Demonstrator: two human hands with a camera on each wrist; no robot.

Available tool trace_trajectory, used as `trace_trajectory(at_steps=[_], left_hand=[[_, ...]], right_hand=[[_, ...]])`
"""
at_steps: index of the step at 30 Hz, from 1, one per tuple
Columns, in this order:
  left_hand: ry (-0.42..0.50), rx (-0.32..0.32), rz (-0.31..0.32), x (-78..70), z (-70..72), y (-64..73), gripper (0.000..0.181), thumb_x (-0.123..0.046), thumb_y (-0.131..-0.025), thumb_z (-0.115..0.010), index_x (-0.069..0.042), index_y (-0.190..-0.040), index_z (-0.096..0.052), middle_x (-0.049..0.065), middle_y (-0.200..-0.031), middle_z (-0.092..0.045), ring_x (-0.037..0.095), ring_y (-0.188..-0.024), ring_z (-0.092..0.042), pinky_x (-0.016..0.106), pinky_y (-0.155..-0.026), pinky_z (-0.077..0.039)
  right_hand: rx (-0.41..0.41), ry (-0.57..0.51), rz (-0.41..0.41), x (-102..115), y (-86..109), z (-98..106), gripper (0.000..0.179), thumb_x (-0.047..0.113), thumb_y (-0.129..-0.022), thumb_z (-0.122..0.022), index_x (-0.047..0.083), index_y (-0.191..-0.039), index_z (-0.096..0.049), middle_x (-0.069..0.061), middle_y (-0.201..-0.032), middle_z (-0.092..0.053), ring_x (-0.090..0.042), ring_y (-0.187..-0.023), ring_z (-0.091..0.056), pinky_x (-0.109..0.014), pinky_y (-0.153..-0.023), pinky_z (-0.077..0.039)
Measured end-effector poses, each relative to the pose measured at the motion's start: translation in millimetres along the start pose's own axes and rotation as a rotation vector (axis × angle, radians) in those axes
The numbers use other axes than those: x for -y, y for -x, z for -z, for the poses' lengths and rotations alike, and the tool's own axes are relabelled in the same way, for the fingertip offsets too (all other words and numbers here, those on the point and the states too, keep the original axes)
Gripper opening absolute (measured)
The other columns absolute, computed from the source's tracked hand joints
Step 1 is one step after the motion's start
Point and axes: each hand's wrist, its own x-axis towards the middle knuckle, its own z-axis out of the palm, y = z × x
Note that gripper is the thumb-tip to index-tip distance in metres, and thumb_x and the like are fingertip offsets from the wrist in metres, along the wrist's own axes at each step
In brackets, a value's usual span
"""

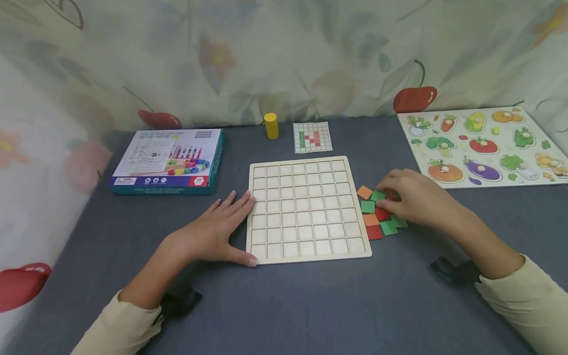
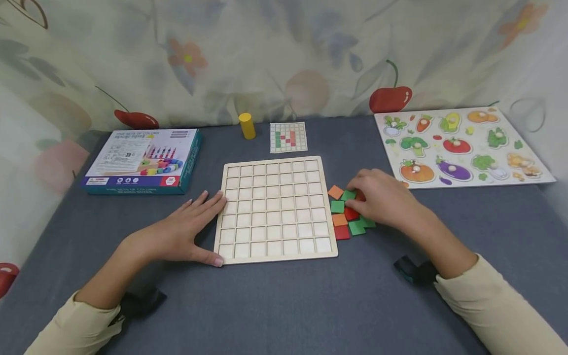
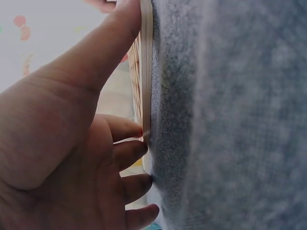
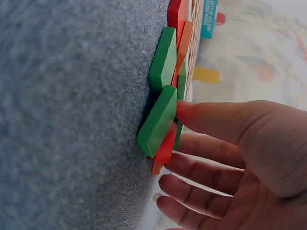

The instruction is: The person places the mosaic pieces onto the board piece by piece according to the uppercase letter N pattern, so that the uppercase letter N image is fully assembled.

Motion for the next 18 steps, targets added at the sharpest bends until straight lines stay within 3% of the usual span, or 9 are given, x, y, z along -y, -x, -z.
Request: trace_trajectory(at_steps=[11, 18], left_hand=[[-0.008, -0.013, -0.016, 0.8, 1.0, -0.5, 0.129, -0.079, -0.070, -0.071, -0.014, -0.163, -0.008, 0.003, -0.168, -0.002, 0.035, -0.152, 0.004, 0.060, -0.118, -0.003], [-0.007, -0.007, -0.011, 2.4, -1.1, 0.6, 0.128, -0.079, -0.071, -0.069, -0.014, -0.163, -0.007, 0.003, -0.168, -0.002, 0.035, -0.152, 0.004, 0.060, -0.118, -0.004]], right_hand=[[0.018, -0.031, -0.066, -1.3, -3.7, 5.0, 0.030, 0.016, -0.082, -0.084, 0.000, -0.106, -0.075, -0.012, -0.102, -0.067, -0.025, -0.089, -0.057, -0.046, -0.076, -0.053], [-0.003, -0.069, -0.071, 12.7, -13.5, 8.7, 0.029, 0.014, -0.084, -0.082, 0.000, -0.108, -0.074, -0.012, -0.102, -0.068, -0.027, -0.091, -0.059, -0.049, -0.080, -0.052]])
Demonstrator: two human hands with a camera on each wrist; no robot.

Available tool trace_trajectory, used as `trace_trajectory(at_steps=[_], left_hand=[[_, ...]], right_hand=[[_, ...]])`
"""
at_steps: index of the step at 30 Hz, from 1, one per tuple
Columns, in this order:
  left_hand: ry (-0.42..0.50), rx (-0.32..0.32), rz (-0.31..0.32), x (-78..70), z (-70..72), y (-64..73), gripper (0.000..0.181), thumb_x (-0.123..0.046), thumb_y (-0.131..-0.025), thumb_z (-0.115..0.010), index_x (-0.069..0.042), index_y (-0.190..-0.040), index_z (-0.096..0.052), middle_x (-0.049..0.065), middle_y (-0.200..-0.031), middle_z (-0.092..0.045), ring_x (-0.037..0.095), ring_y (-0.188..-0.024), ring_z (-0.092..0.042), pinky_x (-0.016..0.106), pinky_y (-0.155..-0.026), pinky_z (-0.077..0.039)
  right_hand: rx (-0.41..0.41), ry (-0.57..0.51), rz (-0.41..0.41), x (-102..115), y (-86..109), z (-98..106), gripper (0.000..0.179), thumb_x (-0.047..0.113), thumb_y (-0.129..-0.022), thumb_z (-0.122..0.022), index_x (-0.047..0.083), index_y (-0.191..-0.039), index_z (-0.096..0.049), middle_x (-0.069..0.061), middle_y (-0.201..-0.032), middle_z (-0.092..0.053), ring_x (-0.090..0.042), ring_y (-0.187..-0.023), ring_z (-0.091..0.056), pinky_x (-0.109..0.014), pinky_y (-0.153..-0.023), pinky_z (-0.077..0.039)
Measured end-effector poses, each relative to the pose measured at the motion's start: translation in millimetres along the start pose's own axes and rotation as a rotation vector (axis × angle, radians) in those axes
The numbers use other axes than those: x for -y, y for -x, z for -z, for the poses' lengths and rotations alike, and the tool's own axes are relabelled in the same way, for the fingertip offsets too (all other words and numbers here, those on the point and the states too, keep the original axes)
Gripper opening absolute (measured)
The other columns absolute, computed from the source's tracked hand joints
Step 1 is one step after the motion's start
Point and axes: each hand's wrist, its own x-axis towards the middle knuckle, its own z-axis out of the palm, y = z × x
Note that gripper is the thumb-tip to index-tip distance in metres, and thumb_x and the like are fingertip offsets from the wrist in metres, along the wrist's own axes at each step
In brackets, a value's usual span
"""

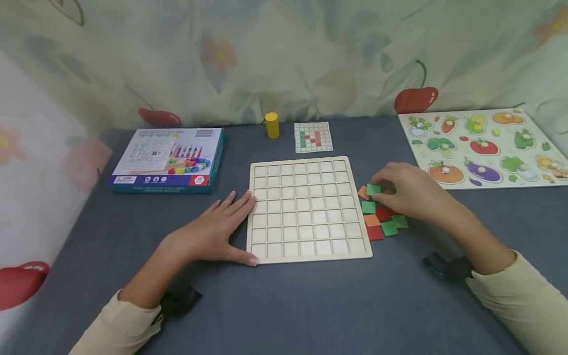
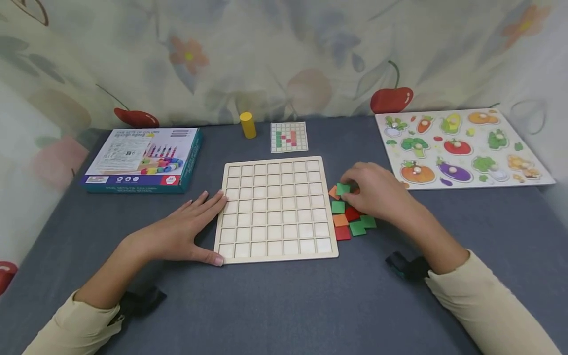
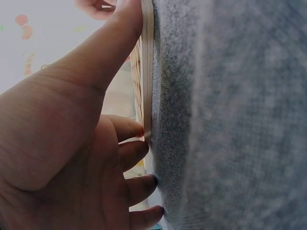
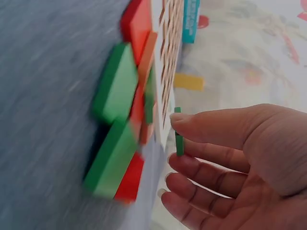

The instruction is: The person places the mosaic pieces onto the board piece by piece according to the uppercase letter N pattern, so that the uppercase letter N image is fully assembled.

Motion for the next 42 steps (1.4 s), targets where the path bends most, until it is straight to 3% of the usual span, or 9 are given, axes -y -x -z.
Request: trace_trajectory(at_steps=[10, 15, 26, 33, 42], left_hand=[[0.004, -0.007, -0.009, -0.4, -1.3, 1.1, 0.127, -0.077, -0.073, -0.070, -0.013, -0.162, -0.008, 0.004, -0.168, -0.002, 0.037, -0.152, 0.003, 0.060, -0.118, -0.004], [0.003, -0.005, -0.014, 0.1, -1.8, -0.2, 0.126, -0.077, -0.073, -0.070, -0.013, -0.162, -0.007, 0.004, -0.168, -0.002, 0.036, -0.152, 0.003, 0.060, -0.118, -0.004], [-0.001, -0.008, -0.005, 1.6, -3.4, -0.3, 0.128, -0.080, -0.072, -0.068, -0.014, -0.163, -0.007, 0.004, -0.168, -0.002, 0.036, -0.152, 0.003, 0.061, -0.117, -0.004], [0.007, -0.011, -0.005, 0.1, -3.8, 0.3, 0.126, -0.078, -0.073, -0.069, -0.013, -0.162, -0.008, 0.004, -0.168, -0.003, 0.036, -0.152, 0.003, 0.061, -0.117, -0.005], [0.012, -0.012, -0.009, 0.3, -2.8, 1.2, 0.125, -0.077, -0.073, -0.069, -0.013, -0.162, -0.008, 0.004, -0.168, -0.004, 0.036, -0.152, 0.003, 0.060, -0.118, -0.004]], right_hand=[[-0.002, -0.075, 0.044, 31.1, -24.3, -3.5, 0.029, 0.012, -0.085, -0.082, 0.001, -0.110, -0.074, -0.008, -0.096, -0.066, -0.025, -0.084, -0.057, -0.040, -0.072, -0.047], [-0.005, -0.107, 0.081, 47.9, -38.8, -7.9, 0.030, 0.011, -0.085, -0.080, 0.000, -0.112, -0.073, -0.010, -0.100, -0.067, -0.026, -0.089, -0.061, -0.042, -0.077, -0.050], [0.075, -0.143, 0.194, 90.8, -78.0, -31.7, 0.017, 0.011, -0.087, -0.076, 0.006, -0.103, -0.076, -0.006, -0.101, -0.068, -0.022, -0.096, -0.062, -0.039, -0.084, -0.051], [0.109, -0.102, 0.234, 112.9, -95.9, -46.7, 0.015, 0.011, -0.086, -0.076, 0.006, -0.100, -0.077, -0.004, -0.093, -0.066, -0.019, -0.084, -0.057, -0.036, -0.077, -0.048], [0.113, -0.083, 0.231, 124.0, -109.1, -56.8, 0.003, 0.009, -0.084, -0.077, 0.010, -0.083, -0.074, 0.000, -0.074, -0.059, -0.017, -0.073, -0.051, -0.032, -0.066, -0.042]])
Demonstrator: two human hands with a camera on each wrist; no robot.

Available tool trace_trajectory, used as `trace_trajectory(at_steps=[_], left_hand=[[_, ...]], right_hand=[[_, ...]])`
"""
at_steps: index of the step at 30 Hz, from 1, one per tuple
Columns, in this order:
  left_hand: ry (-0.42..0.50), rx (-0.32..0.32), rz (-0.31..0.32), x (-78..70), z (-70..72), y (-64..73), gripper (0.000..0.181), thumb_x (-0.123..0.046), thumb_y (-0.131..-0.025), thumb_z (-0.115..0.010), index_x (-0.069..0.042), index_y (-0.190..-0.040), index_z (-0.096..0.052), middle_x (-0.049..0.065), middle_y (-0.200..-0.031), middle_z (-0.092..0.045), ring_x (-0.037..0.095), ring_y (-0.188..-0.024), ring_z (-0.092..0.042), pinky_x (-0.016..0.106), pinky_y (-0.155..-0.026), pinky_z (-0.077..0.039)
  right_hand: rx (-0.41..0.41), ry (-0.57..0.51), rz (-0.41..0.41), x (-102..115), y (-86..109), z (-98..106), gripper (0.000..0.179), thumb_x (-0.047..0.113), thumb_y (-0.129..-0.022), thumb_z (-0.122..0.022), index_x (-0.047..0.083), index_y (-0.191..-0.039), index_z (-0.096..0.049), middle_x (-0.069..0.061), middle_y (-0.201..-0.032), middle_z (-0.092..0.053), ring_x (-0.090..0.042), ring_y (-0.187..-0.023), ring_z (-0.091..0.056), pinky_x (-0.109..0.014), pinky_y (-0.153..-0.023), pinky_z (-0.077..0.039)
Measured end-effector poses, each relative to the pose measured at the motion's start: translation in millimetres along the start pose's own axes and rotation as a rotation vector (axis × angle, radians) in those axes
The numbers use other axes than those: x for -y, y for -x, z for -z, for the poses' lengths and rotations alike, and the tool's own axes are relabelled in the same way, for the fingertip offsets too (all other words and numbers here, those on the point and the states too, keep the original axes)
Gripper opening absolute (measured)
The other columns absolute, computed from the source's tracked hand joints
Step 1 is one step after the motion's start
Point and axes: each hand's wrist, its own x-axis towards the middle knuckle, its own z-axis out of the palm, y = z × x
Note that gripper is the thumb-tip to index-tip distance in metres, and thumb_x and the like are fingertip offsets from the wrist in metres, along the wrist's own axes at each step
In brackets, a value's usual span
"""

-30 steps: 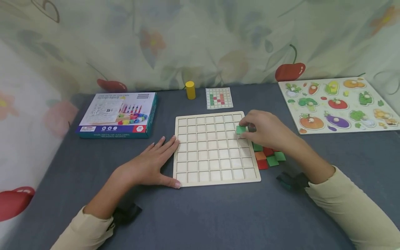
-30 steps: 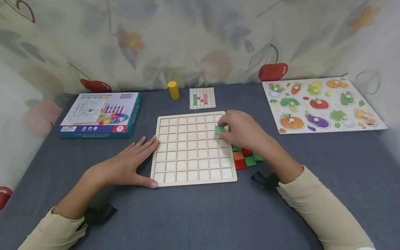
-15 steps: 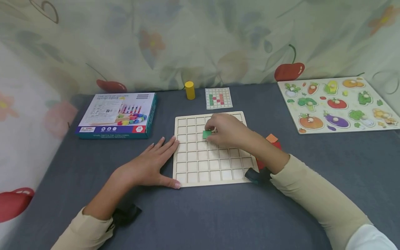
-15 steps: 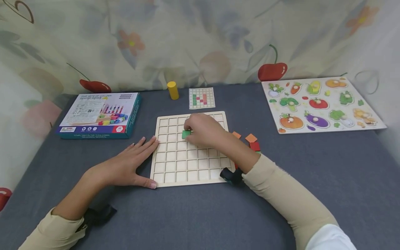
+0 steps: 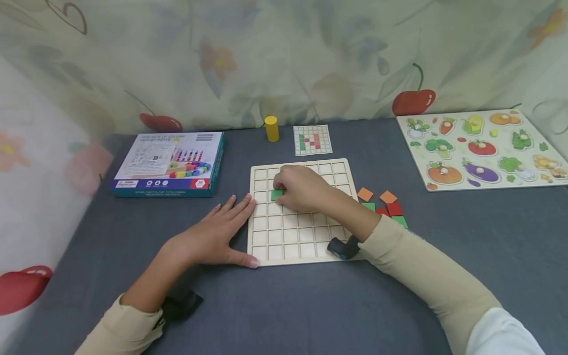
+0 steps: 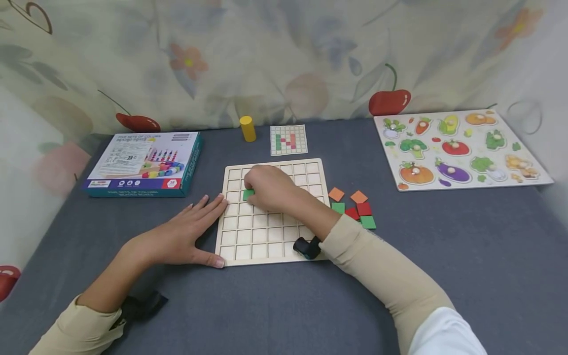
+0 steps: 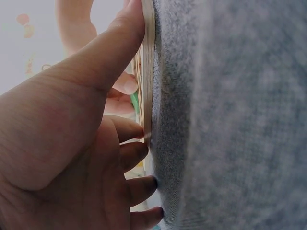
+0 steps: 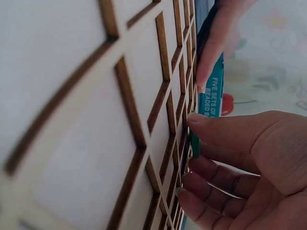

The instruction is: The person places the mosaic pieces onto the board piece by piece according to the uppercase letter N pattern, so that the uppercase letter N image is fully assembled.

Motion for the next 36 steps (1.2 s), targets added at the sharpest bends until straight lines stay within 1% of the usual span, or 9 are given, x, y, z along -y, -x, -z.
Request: trace_trajectory(at_steps=[11, 13, 16, 19, 23, 26, 31, 34, 36], left_hand=[[0.002, 0.010, 0.007, 0.5, -1.3, 2.0, 0.125, -0.077, -0.074, -0.068, -0.013, -0.163, -0.007, 0.004, -0.168, -0.002, 0.035, -0.152, 0.004, 0.060, -0.118, -0.003], [0.001, 0.010, 0.007, 0.3, -1.6, 2.3, 0.125, -0.077, -0.074, -0.068, -0.013, -0.162, -0.007, 0.004, -0.168, -0.002, 0.035, -0.152, 0.004, 0.060, -0.118, -0.003], [0.002, 0.008, 0.008, -0.1, -1.9, 3.0, 0.125, -0.077, -0.074, -0.068, -0.013, -0.162, -0.006, 0.004, -0.168, -0.002, 0.035, -0.152, 0.004, 0.060, -0.118, -0.003], [0.004, 0.003, 0.008, -0.1, -2.0, 4.0, 0.125, -0.076, -0.075, -0.069, -0.013, -0.162, -0.007, 0.005, -0.168, -0.002, 0.035, -0.152, 0.004, 0.060, -0.118, -0.003], [0.003, -0.005, 0.008, -1.4, -2.0, 3.7, 0.125, -0.076, -0.075, -0.069, -0.012, -0.162, -0.007, 0.005, -0.168, -0.003, 0.036, -0.152, 0.004, 0.060, -0.118, -0.003], [0.007, -0.004, 0.004, -3.2, -2.3, 1.6, 0.125, -0.077, -0.074, -0.069, -0.013, -0.162, -0.006, 0.003, -0.168, -0.002, 0.035, -0.152, 0.005, 0.060, -0.118, -0.003], [0.006, 0.002, 0.007, -3.7, -1.5, 0.2, 0.126, -0.077, -0.074, -0.069, -0.014, -0.162, -0.005, 0.002, -0.168, 0.000, 0.034, -0.152, 0.006, 0.059, -0.118, -0.002], [0.004, 0.006, 0.009, -2.8, -0.8, 1.3, 0.126, -0.076, -0.074, -0.070, -0.013, -0.162, -0.005, 0.003, -0.168, 0.000, 0.034, -0.152, 0.006, 0.060, -0.118, -0.002], [0.003, 0.009, 0.013, -2.0, -0.6, 2.1, 0.126, -0.076, -0.074, -0.069, -0.013, -0.162, -0.005, 0.003, -0.168, -0.001, 0.035, -0.152, 0.005, 0.060, -0.118, -0.003]], right_hand=[[0.021, 0.001, -0.024, 5.9, -4.9, -4.1, 0.003, 0.008, -0.085, -0.075, 0.008, -0.088, -0.077, -0.002, -0.083, -0.064, -0.017, -0.077, -0.056, -0.034, -0.071, -0.048], [0.026, 0.018, -0.028, 8.2, -4.1, -4.9, 0.007, 0.008, -0.086, -0.074, 0.007, -0.092, -0.077, -0.003, -0.088, -0.065, -0.017, -0.080, -0.057, -0.034, -0.073, -0.049], [0.029, 0.048, -0.031, 11.8, -0.5, -6.3, 0.016, 0.009, -0.089, -0.072, 0.005, -0.104, -0.076, -0.005, -0.096, -0.064, -0.018, -0.084, -0.057, -0.035, -0.076, -0.049], [0.016, 0.066, -0.008, 15.6, 6.7, -6.1, 0.021, 0.009, -0.091, -0.071, 0.005, -0.111, -0.074, -0.005, -0.098, -0.064, -0.019, -0.085, -0.057, -0.035, -0.075, -0.049], [-0.018, 0.037, 0.037, 15.2, 26.3, 1.2, 0.021, 0.008, -0.092, -0.069, 0.007, -0.113, -0.075, -0.005, -0.103, -0.068, -0.018, -0.091, -0.062, -0.036, -0.080, -0.051], [-0.049, 0.006, 0.022, 2.9, 49.0, 13.9, 0.020, 0.007, -0.092, -0.069, 0.007, -0.111, -0.076, -0.004, -0.103, -0.069, -0.018, -0.090, -0.063, -0.037, -0.081, -0.051], [-0.093, 0.013, -0.086, -32.0, 91.0, 39.0, 0.014, 0.006, -0.089, -0.072, 0.006, -0.102, -0.077, -0.002, -0.092, -0.069, -0.018, -0.079, -0.059, -0.038, -0.073, -0.049], [-0.082, 0.045, -0.163, -52.0, 113.8, 47.4, 0.011, 0.006, -0.087, -0.075, 0.006, -0.098, -0.077, -0.001, -0.085, -0.065, -0.018, -0.075, -0.057, -0.038, -0.069, -0.049], [-0.056, 0.058, -0.202, -63.1, 125.9, 49.3, 0.012, 0.009, -0.086, -0.078, 0.007, -0.098, -0.078, 0.001, -0.084, -0.064, -0.017, -0.073, -0.055, -0.037, -0.067, -0.048]])
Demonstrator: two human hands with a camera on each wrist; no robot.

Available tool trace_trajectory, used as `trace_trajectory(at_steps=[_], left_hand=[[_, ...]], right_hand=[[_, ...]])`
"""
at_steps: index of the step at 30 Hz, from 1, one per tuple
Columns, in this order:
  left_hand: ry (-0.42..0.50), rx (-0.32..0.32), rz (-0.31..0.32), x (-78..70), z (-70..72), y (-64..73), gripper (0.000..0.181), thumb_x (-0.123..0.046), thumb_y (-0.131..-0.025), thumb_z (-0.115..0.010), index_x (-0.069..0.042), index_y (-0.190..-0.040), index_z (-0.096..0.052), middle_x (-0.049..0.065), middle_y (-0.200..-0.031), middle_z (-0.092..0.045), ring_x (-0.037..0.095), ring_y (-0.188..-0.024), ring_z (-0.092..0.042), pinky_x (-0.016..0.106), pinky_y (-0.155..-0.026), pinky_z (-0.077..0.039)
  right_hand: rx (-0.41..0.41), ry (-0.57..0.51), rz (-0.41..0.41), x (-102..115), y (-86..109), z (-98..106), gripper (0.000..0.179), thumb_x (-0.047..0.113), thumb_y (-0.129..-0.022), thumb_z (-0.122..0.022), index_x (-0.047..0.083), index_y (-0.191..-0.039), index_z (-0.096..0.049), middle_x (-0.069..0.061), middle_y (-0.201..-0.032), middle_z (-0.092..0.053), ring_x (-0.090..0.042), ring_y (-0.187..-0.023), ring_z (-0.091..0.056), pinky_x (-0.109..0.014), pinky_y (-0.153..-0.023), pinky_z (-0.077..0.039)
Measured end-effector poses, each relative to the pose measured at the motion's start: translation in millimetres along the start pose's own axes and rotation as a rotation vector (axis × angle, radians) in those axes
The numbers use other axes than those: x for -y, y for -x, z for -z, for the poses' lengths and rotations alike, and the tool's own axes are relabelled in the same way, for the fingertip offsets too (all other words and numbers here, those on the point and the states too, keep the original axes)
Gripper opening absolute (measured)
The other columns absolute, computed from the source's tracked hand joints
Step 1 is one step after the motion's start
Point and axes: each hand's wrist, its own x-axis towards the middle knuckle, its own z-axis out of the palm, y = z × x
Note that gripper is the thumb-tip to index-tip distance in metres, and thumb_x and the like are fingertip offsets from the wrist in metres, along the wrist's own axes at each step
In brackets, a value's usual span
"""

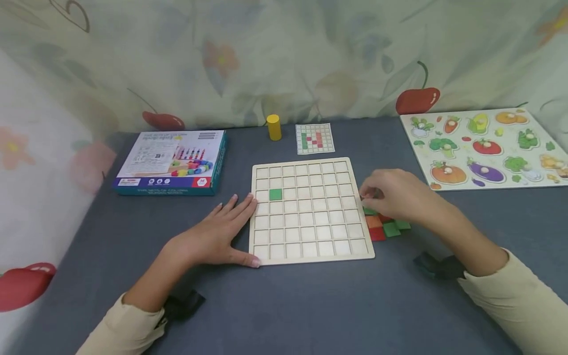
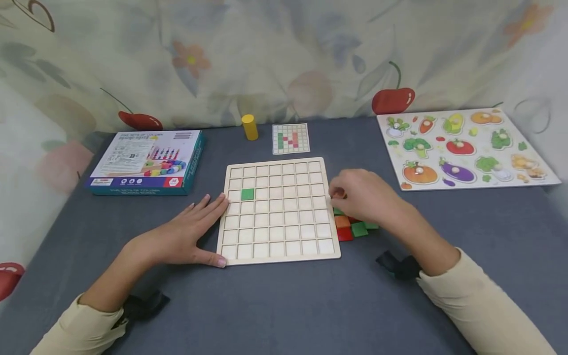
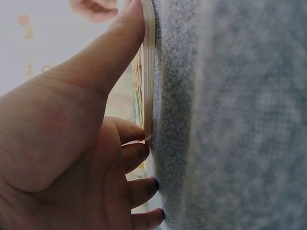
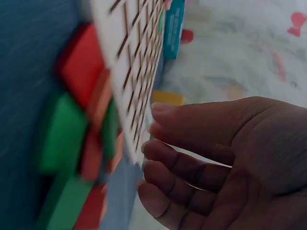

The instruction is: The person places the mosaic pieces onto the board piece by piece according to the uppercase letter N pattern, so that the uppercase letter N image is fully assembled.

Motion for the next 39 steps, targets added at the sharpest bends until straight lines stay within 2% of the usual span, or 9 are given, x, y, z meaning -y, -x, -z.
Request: trace_trajectory(at_steps=[4, 9, 14, 22, 39], left_hand=[[0.000, 0.008, 0.011, 1.7, -0.4, 1.2, 0.127, -0.077, -0.073, -0.069, -0.013, -0.162, -0.005, 0.003, -0.168, 0.000, 0.036, -0.152, 0.005, 0.061, -0.117, -0.003], [0.005, 0.005, 0.001, 1.9, -1.0, 1.1, 0.126, -0.077, -0.074, -0.069, -0.014, -0.162, -0.005, 0.003, -0.168, 0.001, 0.035, -0.152, 0.006, 0.060, -0.117, -0.003], [0.005, 0.000, -0.003, 1.1, -0.1, 0.8, 0.125, -0.076, -0.075, -0.069, -0.013, -0.162, -0.005, 0.003, -0.168, 0.001, 0.035, -0.152, 0.006, 0.060, -0.118, -0.003], [-0.008, 0.011, 0.010, 0.2, 0.3, -1.9, 0.127, -0.078, -0.073, -0.068, -0.015, -0.163, -0.004, 0.002, -0.168, 0.001, 0.035, -0.152, 0.006, 0.060, -0.117, -0.003], [-0.003, 0.018, 0.020, 0.2, -0.4, -2.8, 0.127, -0.078, -0.073, -0.068, -0.015, -0.163, -0.004, 0.002, -0.168, 0.002, 0.034, -0.152, 0.007, 0.059, -0.118, -0.002]], right_hand=[[0.056, 0.006, -0.033, -18.6, 12.0, -2.4, 0.022, 0.018, -0.083, -0.083, 0.007, -0.101, -0.078, 0.002, -0.081, -0.060, -0.016, -0.071, -0.052, -0.034, -0.062, -0.044], [0.056, 0.002, -0.003, -28.8, 19.6, -5.8, 0.026, 0.023, -0.081, -0.086, 0.008, -0.101, -0.078, 0.003, -0.080, -0.058, -0.014, -0.071, -0.050, -0.033, -0.061, -0.042], [0.036, -0.007, 0.023, -29.7, 20.2, -6.1, 0.023, 0.022, -0.082, -0.085, 0.010, -0.100, -0.078, 0.004, -0.080, -0.058, -0.014, -0.071, -0.050, -0.034, -0.062, -0.043], [0.031, -0.006, -0.002, -30.5, 19.2, -7.4, 0.021, 0.021, -0.084, -0.084, 0.009, -0.100, -0.079, 0.001, -0.090, -0.066, -0.016, -0.079, -0.057, -0.038, -0.070, -0.049], [0.032, -0.030, -0.049, -29.2, 19.2, -6.3, 0.024, 0.021, -0.084, -0.083, 0.006, -0.101, -0.078, 0.000, -0.088, -0.065, -0.017, -0.077, -0.056, -0.035, -0.065, -0.048]])
